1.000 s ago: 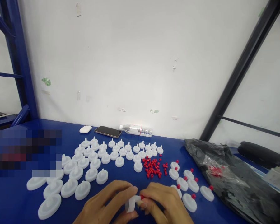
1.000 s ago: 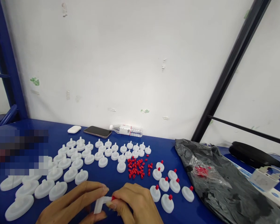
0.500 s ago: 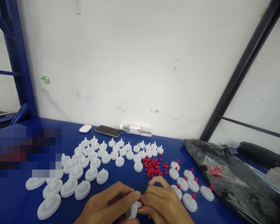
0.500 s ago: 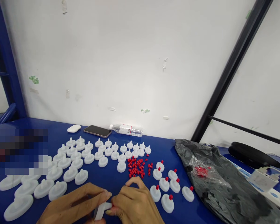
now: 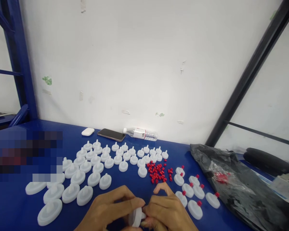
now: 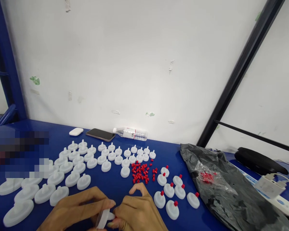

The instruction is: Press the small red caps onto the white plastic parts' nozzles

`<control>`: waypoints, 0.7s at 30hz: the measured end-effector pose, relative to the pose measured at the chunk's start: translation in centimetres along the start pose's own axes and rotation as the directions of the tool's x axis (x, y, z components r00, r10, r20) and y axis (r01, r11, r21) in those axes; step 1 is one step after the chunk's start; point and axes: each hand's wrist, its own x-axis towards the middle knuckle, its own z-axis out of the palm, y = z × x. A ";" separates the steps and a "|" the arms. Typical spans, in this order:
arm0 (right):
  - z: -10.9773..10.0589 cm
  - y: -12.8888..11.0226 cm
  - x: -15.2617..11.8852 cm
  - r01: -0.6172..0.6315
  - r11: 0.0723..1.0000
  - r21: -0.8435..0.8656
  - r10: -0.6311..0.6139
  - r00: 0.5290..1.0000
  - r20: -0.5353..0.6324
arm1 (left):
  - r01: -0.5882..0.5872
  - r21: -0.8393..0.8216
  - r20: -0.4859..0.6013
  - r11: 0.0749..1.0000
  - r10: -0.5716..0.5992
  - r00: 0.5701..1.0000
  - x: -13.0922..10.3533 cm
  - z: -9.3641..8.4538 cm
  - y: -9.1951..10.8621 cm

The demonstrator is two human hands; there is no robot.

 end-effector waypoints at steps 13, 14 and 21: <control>1.0 -0.7 0.9 0.039 0.943 -0.329 -0.097 0.982 -0.161 | 0.367 -0.166 -0.049 0.915 -0.379 0.924 1.5 -0.7 2.1; 0.9 -0.8 0.9 0.035 0.949 -0.313 -0.093 0.981 -0.172 | 0.410 -0.201 -0.041 0.890 -0.426 0.904 1.6 -0.7 2.3; 0.8 -1.1 0.0 -0.232 0.971 -0.060 0.225 0.968 -0.106 | 0.459 -0.250 -0.162 0.852 -0.505 0.848 2.0 -0.9 3.6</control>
